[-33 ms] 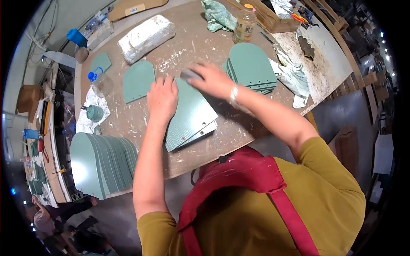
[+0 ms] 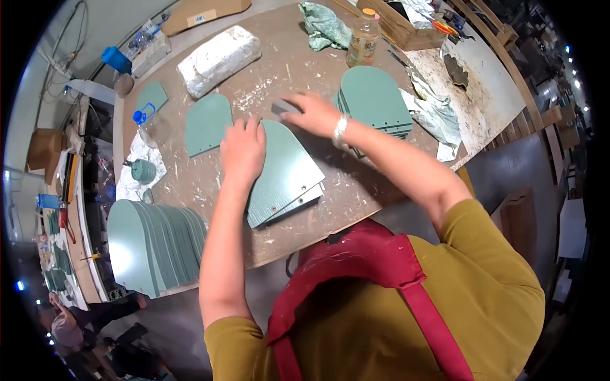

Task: The person sands the surfaces and edges of several green wooden panels using a sanding block, then uses a small blade to scrape the edges of the holes in the panels.

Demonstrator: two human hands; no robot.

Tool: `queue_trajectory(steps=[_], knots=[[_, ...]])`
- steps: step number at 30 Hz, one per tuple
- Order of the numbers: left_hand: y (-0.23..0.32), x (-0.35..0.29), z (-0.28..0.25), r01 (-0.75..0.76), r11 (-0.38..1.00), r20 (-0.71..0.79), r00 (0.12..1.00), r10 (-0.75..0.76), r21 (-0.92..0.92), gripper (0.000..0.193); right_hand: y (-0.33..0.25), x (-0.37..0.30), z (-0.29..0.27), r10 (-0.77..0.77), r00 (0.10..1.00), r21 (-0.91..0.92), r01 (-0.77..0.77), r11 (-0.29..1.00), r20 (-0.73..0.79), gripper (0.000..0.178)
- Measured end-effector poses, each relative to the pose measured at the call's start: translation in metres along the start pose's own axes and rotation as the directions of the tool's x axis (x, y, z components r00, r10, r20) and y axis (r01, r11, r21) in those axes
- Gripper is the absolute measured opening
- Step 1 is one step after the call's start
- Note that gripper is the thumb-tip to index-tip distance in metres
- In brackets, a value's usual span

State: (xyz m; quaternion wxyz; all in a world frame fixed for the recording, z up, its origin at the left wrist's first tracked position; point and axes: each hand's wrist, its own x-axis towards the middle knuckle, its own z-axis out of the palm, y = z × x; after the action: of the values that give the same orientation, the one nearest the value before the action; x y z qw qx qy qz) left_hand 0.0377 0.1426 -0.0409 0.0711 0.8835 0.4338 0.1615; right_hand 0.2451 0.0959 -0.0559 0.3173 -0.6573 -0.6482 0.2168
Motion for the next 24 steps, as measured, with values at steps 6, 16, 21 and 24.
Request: queue_trajectory(steps=[6,16,21,24], knots=[[0.036,-0.067,-0.024,-0.18,0.983,0.002,0.984,0.181,-0.043,0.054,-0.018,-0.057,-0.054,-0.073,0.997,-0.094,0.071,0.993,-0.027,0.055],[0.057,-0.105,-0.014,-0.344,0.938,0.086,0.934,0.347,-0.043,0.053,-0.042,0.057,0.018,-0.094,0.98,-0.224,0.133,0.966,0.177,0.054],[0.053,-0.108,-0.014,-0.305,0.95,0.064,0.949,0.309,-0.075,0.049,-0.059,0.054,-0.021,-0.107,0.972,-0.109,0.132,0.985,0.21,0.045],[0.053,-0.106,-0.01,-0.326,0.941,0.071,0.94,0.333,-0.094,0.048,-0.051,0.018,0.005,-0.252,0.964,-0.256,0.265,0.929,0.085,0.045]])
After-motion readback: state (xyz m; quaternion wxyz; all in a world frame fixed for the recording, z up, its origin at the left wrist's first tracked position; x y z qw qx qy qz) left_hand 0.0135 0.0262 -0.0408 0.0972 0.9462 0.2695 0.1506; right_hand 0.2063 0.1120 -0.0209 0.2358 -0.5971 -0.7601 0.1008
